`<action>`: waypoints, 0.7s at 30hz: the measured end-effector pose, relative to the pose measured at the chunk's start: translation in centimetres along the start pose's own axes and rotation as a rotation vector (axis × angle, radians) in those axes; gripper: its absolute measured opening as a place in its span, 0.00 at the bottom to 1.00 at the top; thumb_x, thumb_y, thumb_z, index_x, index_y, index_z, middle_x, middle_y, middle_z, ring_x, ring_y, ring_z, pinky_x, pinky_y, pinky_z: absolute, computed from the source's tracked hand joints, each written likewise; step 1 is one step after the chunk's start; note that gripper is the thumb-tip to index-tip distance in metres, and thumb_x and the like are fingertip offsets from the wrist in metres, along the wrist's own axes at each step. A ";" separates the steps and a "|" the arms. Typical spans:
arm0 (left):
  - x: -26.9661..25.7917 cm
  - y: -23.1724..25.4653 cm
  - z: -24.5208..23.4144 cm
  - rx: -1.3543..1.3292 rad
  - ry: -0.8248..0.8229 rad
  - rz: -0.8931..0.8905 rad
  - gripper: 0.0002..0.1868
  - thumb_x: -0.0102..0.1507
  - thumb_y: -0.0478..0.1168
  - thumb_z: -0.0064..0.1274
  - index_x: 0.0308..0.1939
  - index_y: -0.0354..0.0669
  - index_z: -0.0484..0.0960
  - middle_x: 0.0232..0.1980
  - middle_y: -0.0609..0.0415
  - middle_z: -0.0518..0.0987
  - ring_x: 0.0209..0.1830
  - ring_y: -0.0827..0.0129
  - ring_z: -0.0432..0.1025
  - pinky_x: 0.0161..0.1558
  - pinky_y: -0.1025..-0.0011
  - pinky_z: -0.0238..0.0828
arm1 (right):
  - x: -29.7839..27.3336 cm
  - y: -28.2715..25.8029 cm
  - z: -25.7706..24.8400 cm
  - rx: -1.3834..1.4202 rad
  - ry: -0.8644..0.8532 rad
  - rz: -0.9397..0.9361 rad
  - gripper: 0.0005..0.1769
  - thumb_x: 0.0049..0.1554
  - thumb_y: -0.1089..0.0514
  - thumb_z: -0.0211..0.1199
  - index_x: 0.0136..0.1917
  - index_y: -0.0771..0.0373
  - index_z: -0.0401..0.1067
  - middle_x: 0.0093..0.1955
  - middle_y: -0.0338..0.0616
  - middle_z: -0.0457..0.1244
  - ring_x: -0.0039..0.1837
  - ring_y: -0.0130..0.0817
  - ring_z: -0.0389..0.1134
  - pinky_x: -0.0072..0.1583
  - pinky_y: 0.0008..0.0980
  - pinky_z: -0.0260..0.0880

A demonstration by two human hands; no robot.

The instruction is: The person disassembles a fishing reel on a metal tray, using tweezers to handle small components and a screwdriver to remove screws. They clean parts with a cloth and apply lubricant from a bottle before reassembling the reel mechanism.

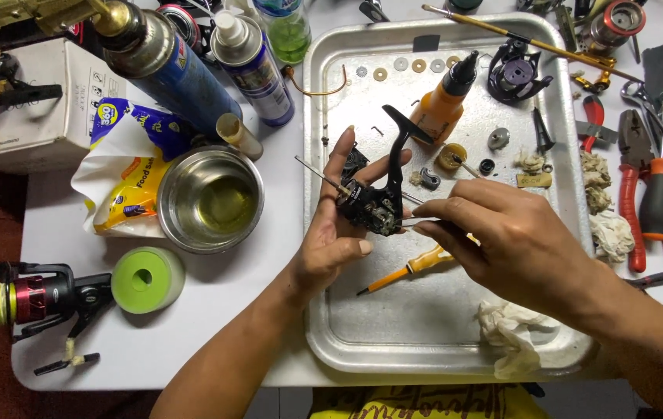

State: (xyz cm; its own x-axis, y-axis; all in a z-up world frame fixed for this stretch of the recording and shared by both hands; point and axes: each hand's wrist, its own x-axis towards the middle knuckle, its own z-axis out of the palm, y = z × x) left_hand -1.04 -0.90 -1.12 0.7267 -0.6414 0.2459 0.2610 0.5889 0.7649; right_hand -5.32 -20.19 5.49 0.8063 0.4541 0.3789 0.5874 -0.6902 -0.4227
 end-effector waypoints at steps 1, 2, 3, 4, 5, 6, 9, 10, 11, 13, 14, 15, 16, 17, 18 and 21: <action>0.0 0.0 0.0 0.000 0.000 0.001 0.51 0.56 0.41 0.53 0.71 0.58 0.30 0.74 0.34 0.49 0.53 0.60 0.68 0.57 0.65 0.65 | 0.0 -0.1 0.0 0.000 0.000 -0.001 0.10 0.52 0.60 0.62 0.47 0.66 0.70 0.32 0.43 0.59 0.31 0.34 0.60 0.34 0.31 0.62; 0.0 0.0 0.0 -0.005 0.003 0.004 0.52 0.56 0.41 0.53 0.71 0.57 0.30 0.74 0.34 0.49 0.52 0.60 0.68 0.57 0.65 0.65 | 0.0 -0.1 0.1 -0.009 0.004 -0.004 0.09 0.52 0.60 0.61 0.46 0.66 0.70 0.33 0.45 0.61 0.32 0.34 0.61 0.35 0.31 0.63; 0.0 -0.1 0.0 -0.010 0.005 0.006 0.52 0.55 0.41 0.53 0.71 0.57 0.29 0.74 0.34 0.48 0.52 0.61 0.68 0.57 0.65 0.65 | 0.0 -0.2 0.1 -0.019 0.008 -0.007 0.09 0.53 0.60 0.60 0.46 0.67 0.70 0.34 0.46 0.62 0.32 0.35 0.62 0.35 0.32 0.64; 0.0 -0.1 -0.1 -0.011 0.006 0.007 0.52 0.55 0.41 0.53 0.71 0.57 0.29 0.74 0.34 0.48 0.52 0.61 0.68 0.57 0.65 0.65 | 0.0 -0.2 0.1 -0.018 0.008 -0.008 0.09 0.53 0.60 0.60 0.46 0.67 0.70 0.34 0.46 0.62 0.32 0.35 0.62 0.35 0.32 0.64; 0.0 -0.2 -0.1 -0.006 0.002 0.011 0.52 0.55 0.40 0.53 0.71 0.57 0.29 0.74 0.35 0.48 0.52 0.60 0.68 0.58 0.66 0.65 | 0.0 -0.3 0.1 -0.024 0.002 -0.005 0.09 0.53 0.61 0.60 0.46 0.67 0.70 0.34 0.46 0.62 0.32 0.35 0.62 0.35 0.31 0.65; 0.0 -0.2 -0.2 -0.002 -0.002 0.015 0.52 0.55 0.40 0.53 0.71 0.57 0.30 0.74 0.35 0.48 0.53 0.60 0.68 0.58 0.66 0.65 | -0.1 -0.3 0.1 -0.031 -0.003 -0.002 0.09 0.53 0.61 0.60 0.46 0.68 0.70 0.33 0.46 0.62 0.32 0.34 0.62 0.35 0.30 0.66; 0.0 -0.2 -0.1 -0.012 0.006 0.012 0.52 0.55 0.41 0.53 0.71 0.57 0.31 0.74 0.35 0.48 0.52 0.61 0.68 0.59 0.66 0.63 | 0.0 -0.5 -0.2 -0.020 -0.008 0.040 0.10 0.53 0.59 0.60 0.48 0.65 0.70 0.33 0.43 0.60 0.32 0.35 0.60 0.37 0.33 0.62; 0.0 -0.2 -0.1 -0.012 0.005 0.012 0.52 0.55 0.41 0.53 0.71 0.57 0.31 0.74 0.35 0.48 0.52 0.61 0.68 0.59 0.66 0.63 | 0.0 -0.5 -0.2 -0.020 -0.008 0.039 0.10 0.53 0.59 0.60 0.48 0.65 0.70 0.33 0.43 0.60 0.32 0.35 0.60 0.37 0.33 0.62; 0.0 -0.2 -0.1 -0.002 0.004 0.019 0.52 0.55 0.41 0.53 0.71 0.56 0.30 0.74 0.35 0.48 0.53 0.61 0.68 0.61 0.65 0.62 | 0.0 -0.6 -0.1 -0.018 -0.008 0.034 0.11 0.53 0.59 0.60 0.49 0.65 0.70 0.34 0.44 0.61 0.34 0.35 0.61 0.38 0.33 0.63; 0.0 -0.2 -0.1 0.007 0.003 0.025 0.52 0.55 0.40 0.53 0.71 0.56 0.30 0.74 0.35 0.48 0.53 0.61 0.68 0.62 0.64 0.61 | -0.1 -0.7 0.0 -0.016 -0.007 0.030 0.11 0.53 0.59 0.60 0.50 0.65 0.70 0.35 0.45 0.62 0.35 0.35 0.62 0.39 0.33 0.64; 0.0 -0.1 0.0 0.018 0.007 0.023 0.52 0.55 0.41 0.53 0.71 0.56 0.31 0.74 0.36 0.49 0.54 0.61 0.68 0.63 0.64 0.61 | -0.2 -0.7 0.1 -0.026 -0.006 0.029 0.12 0.53 0.60 0.60 0.50 0.66 0.70 0.36 0.45 0.63 0.35 0.35 0.63 0.39 0.32 0.65; 0.0 0.0 0.1 0.030 0.010 0.021 0.51 0.55 0.41 0.53 0.71 0.56 0.31 0.74 0.36 0.49 0.54 0.62 0.67 0.63 0.63 0.60 | -0.3 -0.7 0.1 -0.035 -0.006 0.028 0.13 0.52 0.60 0.60 0.50 0.66 0.70 0.37 0.46 0.63 0.35 0.35 0.63 0.38 0.32 0.66; 0.0 0.0 0.1 0.030 0.010 0.021 0.51 0.55 0.41 0.53 0.71 0.56 0.31 0.74 0.36 0.49 0.54 0.62 0.67 0.63 0.63 0.60 | -0.3 -0.7 0.2 -0.035 -0.006 0.028 0.13 0.52 0.60 0.60 0.50 0.66 0.70 0.37 0.46 0.63 0.35 0.35 0.63 0.38 0.32 0.66; 0.0 -0.1 0.0 0.028 0.008 0.022 0.51 0.55 0.42 0.53 0.71 0.56 0.31 0.74 0.37 0.49 0.54 0.61 0.67 0.64 0.64 0.60 | -0.3 -0.7 0.2 -0.043 -0.005 0.029 0.13 0.52 0.60 0.60 0.50 0.67 0.70 0.37 0.46 0.63 0.36 0.35 0.64 0.39 0.32 0.67; 0.0 -0.2 0.0 0.026 0.006 0.025 0.52 0.55 0.42 0.53 0.71 0.56 0.31 0.74 0.37 0.48 0.55 0.61 0.67 0.64 0.64 0.59 | -0.3 -0.7 0.2 -0.051 -0.005 0.030 0.13 0.52 0.60 0.61 0.50 0.68 0.69 0.37 0.47 0.63 0.36 0.36 0.64 0.39 0.32 0.67; 0.0 -0.1 0.0 0.017 0.007 0.019 0.52 0.55 0.40 0.51 0.71 0.56 0.30 0.75 0.38 0.47 0.55 0.61 0.67 0.64 0.64 0.59 | -0.4 -0.8 0.5 -0.093 -0.002 0.021 0.14 0.53 0.60 0.60 0.51 0.68 0.69 0.38 0.47 0.63 0.36 0.38 0.63 0.40 0.35 0.65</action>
State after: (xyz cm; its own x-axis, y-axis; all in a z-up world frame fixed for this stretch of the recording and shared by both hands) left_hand -1.07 -0.98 -1.22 0.7355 -0.6272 0.2563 0.2367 0.5923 0.7702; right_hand -6.13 -19.53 5.28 0.8184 0.4401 0.3694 0.5616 -0.7485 -0.3525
